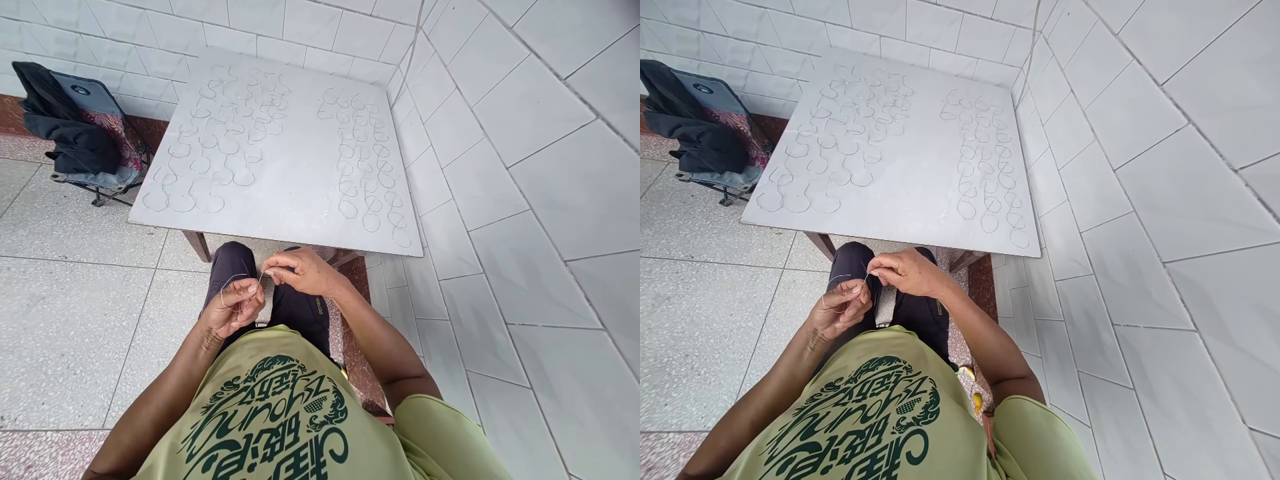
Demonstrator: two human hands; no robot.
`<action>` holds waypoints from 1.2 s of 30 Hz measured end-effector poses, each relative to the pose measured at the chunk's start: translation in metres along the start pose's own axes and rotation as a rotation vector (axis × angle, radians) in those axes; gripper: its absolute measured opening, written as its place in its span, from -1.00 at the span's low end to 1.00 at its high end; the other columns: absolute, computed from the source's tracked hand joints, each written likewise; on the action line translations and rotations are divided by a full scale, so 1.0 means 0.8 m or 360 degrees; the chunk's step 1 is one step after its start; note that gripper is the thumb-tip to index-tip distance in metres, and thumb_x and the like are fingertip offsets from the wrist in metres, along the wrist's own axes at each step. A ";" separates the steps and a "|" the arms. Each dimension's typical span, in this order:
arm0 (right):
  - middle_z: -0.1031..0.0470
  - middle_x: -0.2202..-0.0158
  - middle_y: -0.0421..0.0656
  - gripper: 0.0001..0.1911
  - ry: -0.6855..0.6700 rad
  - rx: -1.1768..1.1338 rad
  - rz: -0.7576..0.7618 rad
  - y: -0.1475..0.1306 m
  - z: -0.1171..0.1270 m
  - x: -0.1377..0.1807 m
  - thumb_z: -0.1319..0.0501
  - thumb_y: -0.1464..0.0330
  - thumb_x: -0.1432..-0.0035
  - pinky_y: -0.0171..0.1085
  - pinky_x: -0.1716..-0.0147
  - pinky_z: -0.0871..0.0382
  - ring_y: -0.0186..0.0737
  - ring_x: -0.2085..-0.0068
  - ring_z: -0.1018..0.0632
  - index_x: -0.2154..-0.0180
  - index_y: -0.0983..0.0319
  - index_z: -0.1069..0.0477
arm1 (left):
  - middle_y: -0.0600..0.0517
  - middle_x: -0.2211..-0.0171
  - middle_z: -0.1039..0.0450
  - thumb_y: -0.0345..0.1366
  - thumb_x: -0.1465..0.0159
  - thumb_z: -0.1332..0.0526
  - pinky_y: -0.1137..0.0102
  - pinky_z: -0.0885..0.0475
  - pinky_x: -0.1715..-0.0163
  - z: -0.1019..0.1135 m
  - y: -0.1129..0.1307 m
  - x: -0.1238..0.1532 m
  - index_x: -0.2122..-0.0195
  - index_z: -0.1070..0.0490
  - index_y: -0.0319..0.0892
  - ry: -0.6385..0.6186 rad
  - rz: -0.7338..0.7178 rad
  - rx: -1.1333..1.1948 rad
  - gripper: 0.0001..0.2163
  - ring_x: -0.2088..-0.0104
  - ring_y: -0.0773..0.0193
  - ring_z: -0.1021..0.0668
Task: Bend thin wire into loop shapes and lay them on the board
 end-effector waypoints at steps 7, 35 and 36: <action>-0.57 0.41 -0.24 -0.84 -0.0002 -0.0075 -0.0156 0.010 0.001 -0.005 -0.18 0.32 -0.42 -0.35 0.29 -0.39 -0.33 0.37 -0.58 0.10 0.20 -0.53 | 0.17 0.62 -0.22 -0.26 -0.35 -0.33 0.68 -0.15 0.80 0.008 -0.004 -0.001 0.23 -0.56 -0.24 0.0089 -0.0093 0.0027 -0.86 0.71 0.52 -0.13; -0.39 0.38 -0.14 -0.65 -0.0559 0.0950 0.0697 -0.051 -0.005 -0.006 0.01 0.52 -0.48 -0.19 0.31 -0.21 -0.20 0.33 -0.34 0.34 0.22 -0.43 | 0.18 0.72 -0.21 -0.33 -0.39 -0.25 0.66 -0.06 0.87 0.014 -0.009 0.024 0.22 -0.59 -0.29 -0.0160 0.0126 -0.0038 -0.85 0.81 0.54 -0.06; -0.41 0.37 -0.14 -0.64 -0.0586 0.0969 0.0749 -0.056 -0.005 -0.005 0.00 0.52 -0.47 -0.18 0.30 -0.22 -0.19 0.32 -0.35 0.36 0.21 -0.43 | 0.18 0.72 -0.22 -0.33 -0.39 -0.25 0.66 -0.07 0.87 0.014 -0.010 0.026 0.21 -0.60 -0.29 -0.0184 0.0157 -0.0049 -0.84 0.83 0.54 -0.07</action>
Point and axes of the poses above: each hand's wrist, its own x-axis away from the middle knuckle, its own z-axis out of the back of the hand, y = z × x, the point moved 7 cm from there along -x, towards the middle knuckle
